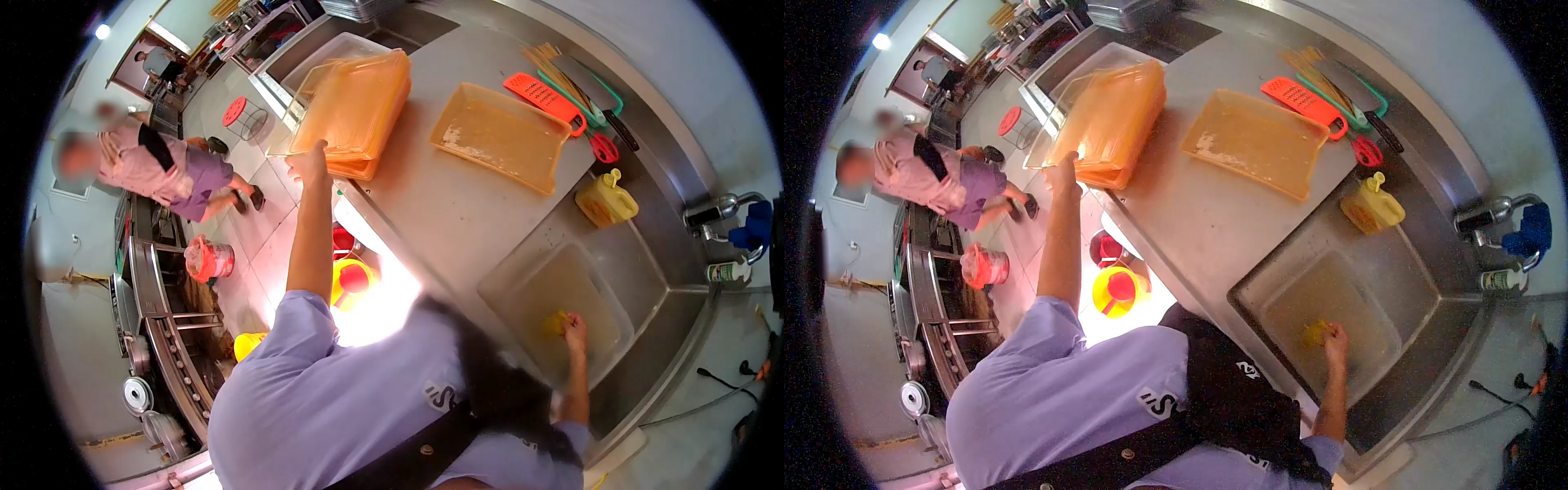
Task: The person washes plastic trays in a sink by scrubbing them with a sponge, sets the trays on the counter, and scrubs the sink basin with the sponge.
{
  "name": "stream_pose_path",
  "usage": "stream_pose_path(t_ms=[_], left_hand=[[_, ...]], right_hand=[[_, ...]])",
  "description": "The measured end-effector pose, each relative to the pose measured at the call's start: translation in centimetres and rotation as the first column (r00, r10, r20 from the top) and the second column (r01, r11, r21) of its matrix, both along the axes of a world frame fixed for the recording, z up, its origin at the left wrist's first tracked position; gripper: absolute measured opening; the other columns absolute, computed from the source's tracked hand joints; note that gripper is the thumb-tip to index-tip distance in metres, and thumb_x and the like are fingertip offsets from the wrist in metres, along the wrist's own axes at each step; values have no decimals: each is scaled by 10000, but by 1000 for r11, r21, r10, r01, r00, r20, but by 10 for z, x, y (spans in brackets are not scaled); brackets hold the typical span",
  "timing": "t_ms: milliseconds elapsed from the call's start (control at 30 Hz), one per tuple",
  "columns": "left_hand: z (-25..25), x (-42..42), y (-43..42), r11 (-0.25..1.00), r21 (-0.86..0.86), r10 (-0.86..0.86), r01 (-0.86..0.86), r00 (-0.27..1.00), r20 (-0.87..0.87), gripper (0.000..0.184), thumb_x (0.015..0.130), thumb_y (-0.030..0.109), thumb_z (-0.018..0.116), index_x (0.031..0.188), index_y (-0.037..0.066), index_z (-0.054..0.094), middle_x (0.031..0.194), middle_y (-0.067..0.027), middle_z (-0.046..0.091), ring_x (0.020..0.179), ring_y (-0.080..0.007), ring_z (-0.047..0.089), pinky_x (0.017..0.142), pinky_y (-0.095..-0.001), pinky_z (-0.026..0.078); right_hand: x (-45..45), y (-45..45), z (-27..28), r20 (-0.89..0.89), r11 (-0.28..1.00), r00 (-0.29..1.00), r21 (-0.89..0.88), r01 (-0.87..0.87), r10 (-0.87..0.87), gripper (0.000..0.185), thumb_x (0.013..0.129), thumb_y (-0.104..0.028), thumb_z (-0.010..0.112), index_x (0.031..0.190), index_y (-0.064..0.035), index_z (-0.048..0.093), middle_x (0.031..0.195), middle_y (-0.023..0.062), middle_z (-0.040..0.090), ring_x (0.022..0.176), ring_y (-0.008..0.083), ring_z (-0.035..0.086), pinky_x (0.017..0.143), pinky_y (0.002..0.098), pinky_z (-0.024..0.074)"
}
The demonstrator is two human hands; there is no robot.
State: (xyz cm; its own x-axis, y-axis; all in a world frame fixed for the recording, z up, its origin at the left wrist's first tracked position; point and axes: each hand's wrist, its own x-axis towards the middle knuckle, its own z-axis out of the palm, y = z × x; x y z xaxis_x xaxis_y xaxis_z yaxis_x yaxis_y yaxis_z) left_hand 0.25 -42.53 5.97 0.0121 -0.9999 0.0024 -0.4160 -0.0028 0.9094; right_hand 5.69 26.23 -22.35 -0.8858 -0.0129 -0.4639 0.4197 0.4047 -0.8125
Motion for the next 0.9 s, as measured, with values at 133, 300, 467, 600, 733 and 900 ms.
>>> stream_pose_path(t_ms=[133, 300, 467, 600, 733, 900], left_hand=[[-19, -2, -30, 982, 82, -163, 173, 980, -109, 1046, 552, 229, 744, 1315, -75, 96, 1300, -307, 218, 1199, -375, 308, 974, -445, 315], [-34, -10, -39, 951, 68, -271, 301, 920, -284, 1049, 560, 107, 739, 1299, -72, 16, 1287, -277, 227, 1155, -334, 354, 934, -382, 355], [-22, -21, -18, 986, 96, -117, 133, 982, -149, 1033, 544, 38, 748, 1288, -102, 46, 1214, -255, 384, 1030, -292, 495, 819, -364, 464], [-23, -23, -11, 994, 69, -70, 81, 988, -139, 1109, 560, 54, 737, 1314, -102, -61, 1274, -295, 313, 1167, -307, 374, 944, -400, 356], [13, -1, 70, 831, -545, -134, 111, 991, -3, 758, 682, 44, 642, 1295, -78, 214, 1310, -274, 309, 1243, -317, 278, 1014, -432, 250], [-10, -23, 198, 270, -595, -739, 757, 559, 376, 412, 740, 107, 620, 1135, 35, 527, 1138, -169, 533, 1067, -316, 494, 916, -400, 371]], right_hand=[[-2, 1, 4, 58, 996, 998, 77, -43, 38, 253, 784, -93, 558, 1031, -41, 541, 842, 38, 589, 663, 123, 559, 514, 250, 463], [-1, -7, 4, 131, 995, 991, 99, -1, -12, 280, 777, -72, 553, 1046, 4, 563, 932, 100, 614, 857, 185, 571, 753, 297, 446], [0, -7, 15, 89, 997, 996, 75, -25, 18, 284, 782, -92, 555, 1050, 1, 563, 933, 108, 611, 857, 191, 570, 753, 304, 447], [2, -15, 23, 77, 992, 997, 127, -5, -5, 211, 807, -109, 566, 1007, -42, 572, 827, 20, 602, 680, 125, 562, 576, 248, 467], [8, 5, -21, -31, 955, 993, 277, -103, 115, 214, 802, -157, 567, 984, -46, 586, 840, 66, 610, 743, 167, 575, 644, 296, 465], [-2, 1, -1, 103, 730, 922, 581, -360, 374, 319, 811, -299, 523, 996, -52, 601, 957, 161, 628, 867, 342, 593, 738, 413, 456]])
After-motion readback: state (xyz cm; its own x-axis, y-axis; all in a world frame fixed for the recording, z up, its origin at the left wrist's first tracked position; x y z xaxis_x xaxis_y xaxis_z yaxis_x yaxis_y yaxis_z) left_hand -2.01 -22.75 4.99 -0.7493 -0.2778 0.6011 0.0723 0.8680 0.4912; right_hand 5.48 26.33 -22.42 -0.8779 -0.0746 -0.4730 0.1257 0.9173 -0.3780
